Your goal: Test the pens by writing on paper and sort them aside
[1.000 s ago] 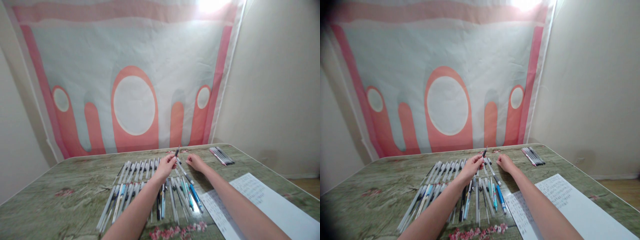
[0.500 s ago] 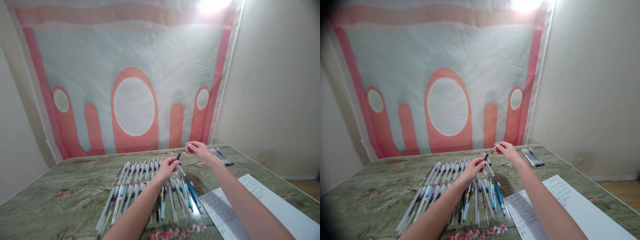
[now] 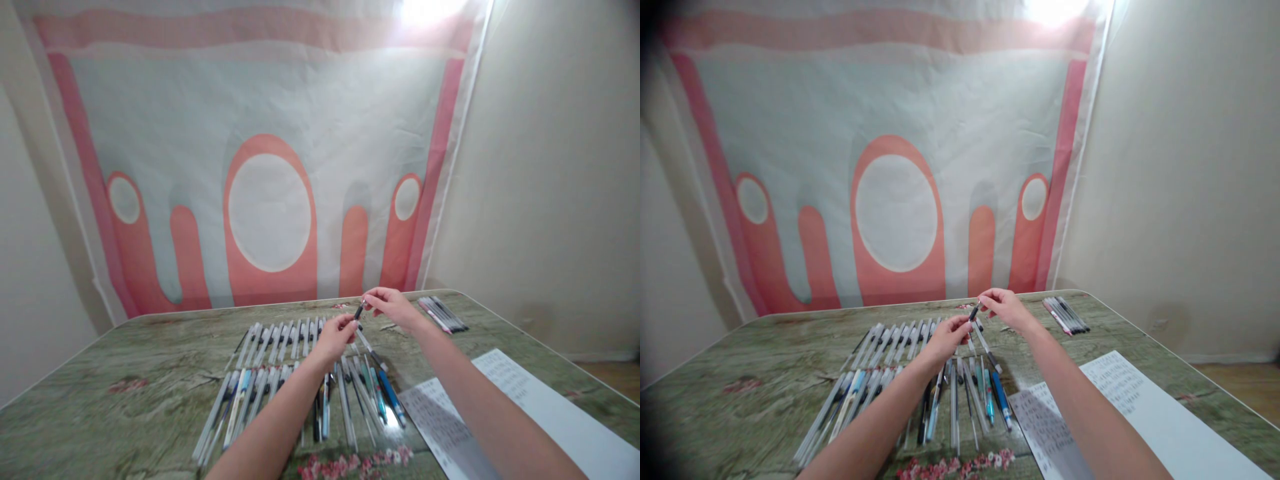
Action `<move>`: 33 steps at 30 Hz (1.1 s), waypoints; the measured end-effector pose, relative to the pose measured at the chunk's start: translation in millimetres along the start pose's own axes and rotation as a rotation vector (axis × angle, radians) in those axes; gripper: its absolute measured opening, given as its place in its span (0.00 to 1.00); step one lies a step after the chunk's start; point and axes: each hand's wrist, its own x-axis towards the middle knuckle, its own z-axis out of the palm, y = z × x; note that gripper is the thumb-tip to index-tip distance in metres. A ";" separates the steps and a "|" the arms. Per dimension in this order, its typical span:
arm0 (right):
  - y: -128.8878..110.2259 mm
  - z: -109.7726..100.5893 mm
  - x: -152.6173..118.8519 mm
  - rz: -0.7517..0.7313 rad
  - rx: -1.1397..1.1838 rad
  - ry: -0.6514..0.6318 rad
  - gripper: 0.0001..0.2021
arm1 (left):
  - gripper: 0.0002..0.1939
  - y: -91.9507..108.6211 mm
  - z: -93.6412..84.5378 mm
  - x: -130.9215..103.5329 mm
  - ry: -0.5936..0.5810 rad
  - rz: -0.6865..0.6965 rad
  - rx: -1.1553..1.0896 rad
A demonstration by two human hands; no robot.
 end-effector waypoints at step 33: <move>-4.1 1.3 -4.5 0.091 0.156 -0.133 0.19 | 0.15 3.9 0.1 -1.1 0.040 0.085 0.021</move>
